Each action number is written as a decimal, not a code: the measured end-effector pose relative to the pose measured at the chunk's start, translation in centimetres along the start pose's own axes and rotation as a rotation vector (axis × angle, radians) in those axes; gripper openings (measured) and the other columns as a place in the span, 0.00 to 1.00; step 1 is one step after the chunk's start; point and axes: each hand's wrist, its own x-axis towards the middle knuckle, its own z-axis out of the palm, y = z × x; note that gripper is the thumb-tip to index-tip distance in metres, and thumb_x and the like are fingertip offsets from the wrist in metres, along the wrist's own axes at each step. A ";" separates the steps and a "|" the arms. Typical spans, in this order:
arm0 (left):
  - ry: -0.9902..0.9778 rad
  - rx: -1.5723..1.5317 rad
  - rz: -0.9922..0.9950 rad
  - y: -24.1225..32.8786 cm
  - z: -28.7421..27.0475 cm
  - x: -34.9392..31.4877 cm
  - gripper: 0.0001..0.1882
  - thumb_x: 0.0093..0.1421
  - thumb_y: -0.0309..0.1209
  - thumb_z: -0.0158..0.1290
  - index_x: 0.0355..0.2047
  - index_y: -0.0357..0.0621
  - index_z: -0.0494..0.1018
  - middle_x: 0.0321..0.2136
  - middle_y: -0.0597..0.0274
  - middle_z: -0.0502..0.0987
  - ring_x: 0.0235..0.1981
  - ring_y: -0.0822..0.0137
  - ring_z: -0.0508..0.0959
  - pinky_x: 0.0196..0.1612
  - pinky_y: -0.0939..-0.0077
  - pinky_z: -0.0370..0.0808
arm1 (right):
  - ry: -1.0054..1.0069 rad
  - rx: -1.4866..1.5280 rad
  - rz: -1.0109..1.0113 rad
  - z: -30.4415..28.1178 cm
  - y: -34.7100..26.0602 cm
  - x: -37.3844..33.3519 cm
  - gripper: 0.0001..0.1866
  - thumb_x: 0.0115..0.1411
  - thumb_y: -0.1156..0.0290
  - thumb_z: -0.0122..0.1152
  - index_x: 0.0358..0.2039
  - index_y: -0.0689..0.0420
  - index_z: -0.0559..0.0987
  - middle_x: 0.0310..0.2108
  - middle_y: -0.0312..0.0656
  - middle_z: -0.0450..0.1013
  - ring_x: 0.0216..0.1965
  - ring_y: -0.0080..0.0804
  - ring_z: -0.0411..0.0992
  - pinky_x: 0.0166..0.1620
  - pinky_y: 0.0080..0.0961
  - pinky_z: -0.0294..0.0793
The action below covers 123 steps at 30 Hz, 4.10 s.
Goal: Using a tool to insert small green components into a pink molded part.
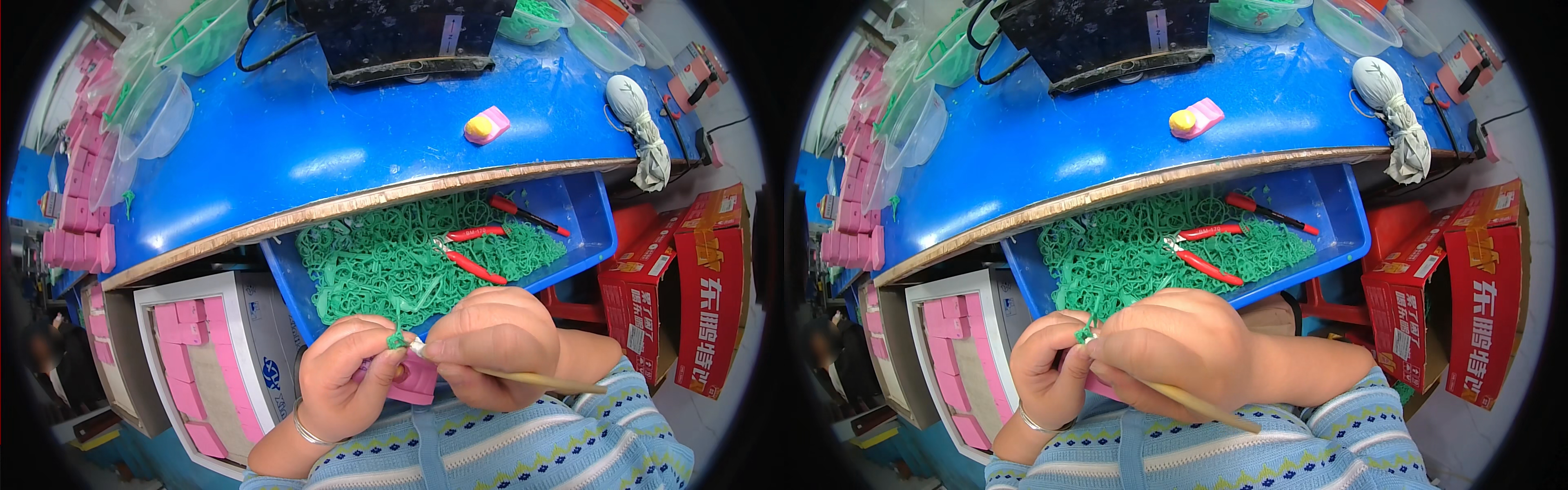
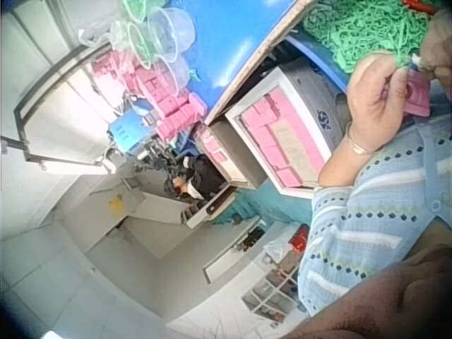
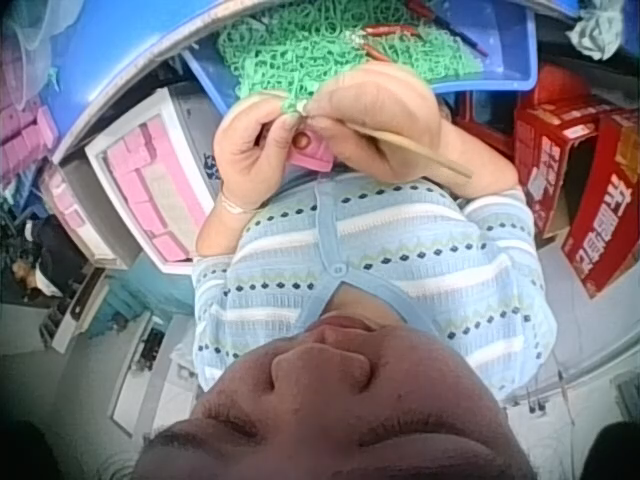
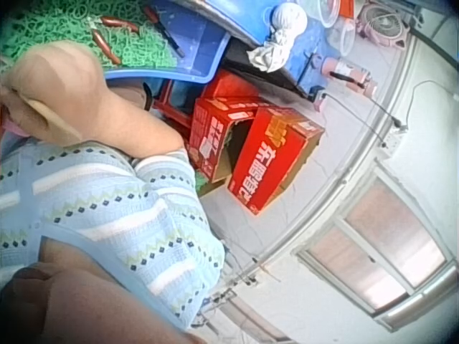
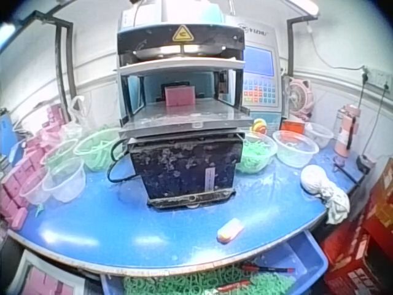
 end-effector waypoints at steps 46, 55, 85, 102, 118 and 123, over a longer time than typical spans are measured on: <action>-0.161 0.033 -0.062 0.6 0.0 0.4 0.07 0.51 0.22 0.57 0.32 0.37 0.74 0.24 0.55 0.75 0.25 0.60 0.75 0.30 0.74 0.72 | -0.029 -0.021 0.122 -0.5 -0.8 0.9 0.09 0.39 0.81 0.57 0.22 0.59 0.67 0.15 0.40 0.62 0.13 0.38 0.63 0.17 0.29 0.62; -0.125 -0.103 -0.218 0.1 0.1 -0.3 0.05 0.53 0.20 0.55 0.31 0.35 0.74 0.25 0.55 0.75 0.26 0.65 0.75 0.30 0.76 0.72 | 0.051 0.002 0.061 -0.7 -0.8 1.0 0.11 0.33 0.83 0.55 0.22 0.59 0.70 0.15 0.40 0.64 0.13 0.35 0.62 0.17 0.25 0.61; -0.104 0.074 0.049 -0.2 0.0 0.0 0.07 0.50 0.20 0.57 0.31 0.37 0.73 0.25 0.58 0.75 0.29 0.59 0.77 0.34 0.70 0.73 | -0.048 0.008 0.133 -0.8 -0.6 1.1 0.09 0.37 0.81 0.57 0.22 0.59 0.69 0.16 0.39 0.62 0.14 0.36 0.63 0.17 0.27 0.61; -0.029 0.049 0.083 -0.2 0.1 0.1 0.06 0.52 0.20 0.56 0.32 0.36 0.74 0.25 0.58 0.76 0.30 0.61 0.77 0.34 0.72 0.73 | -0.067 -0.216 -0.177 -0.1 -0.2 -0.2 0.15 0.42 0.69 0.63 0.31 0.62 0.76 0.24 0.38 0.69 0.17 0.26 0.67 0.17 0.22 0.63; 0.004 -0.028 0.034 -0.3 0.3 -0.3 0.06 0.53 0.21 0.56 0.32 0.37 0.74 0.27 0.58 0.78 0.30 0.62 0.78 0.35 0.72 0.74 | -0.019 -0.135 -0.157 -0.2 -0.1 -0.2 0.16 0.44 0.67 0.67 0.31 0.64 0.76 0.22 0.38 0.70 0.16 0.25 0.67 0.17 0.19 0.60; -0.001 -0.022 0.041 -0.5 0.2 -0.2 0.06 0.53 0.21 0.57 0.33 0.37 0.74 0.27 0.58 0.78 0.30 0.62 0.77 0.34 0.72 0.73 | -0.018 -0.144 -0.160 -0.2 0.1 -0.2 0.17 0.44 0.66 0.67 0.31 0.64 0.76 0.21 0.37 0.70 0.15 0.24 0.66 0.16 0.19 0.59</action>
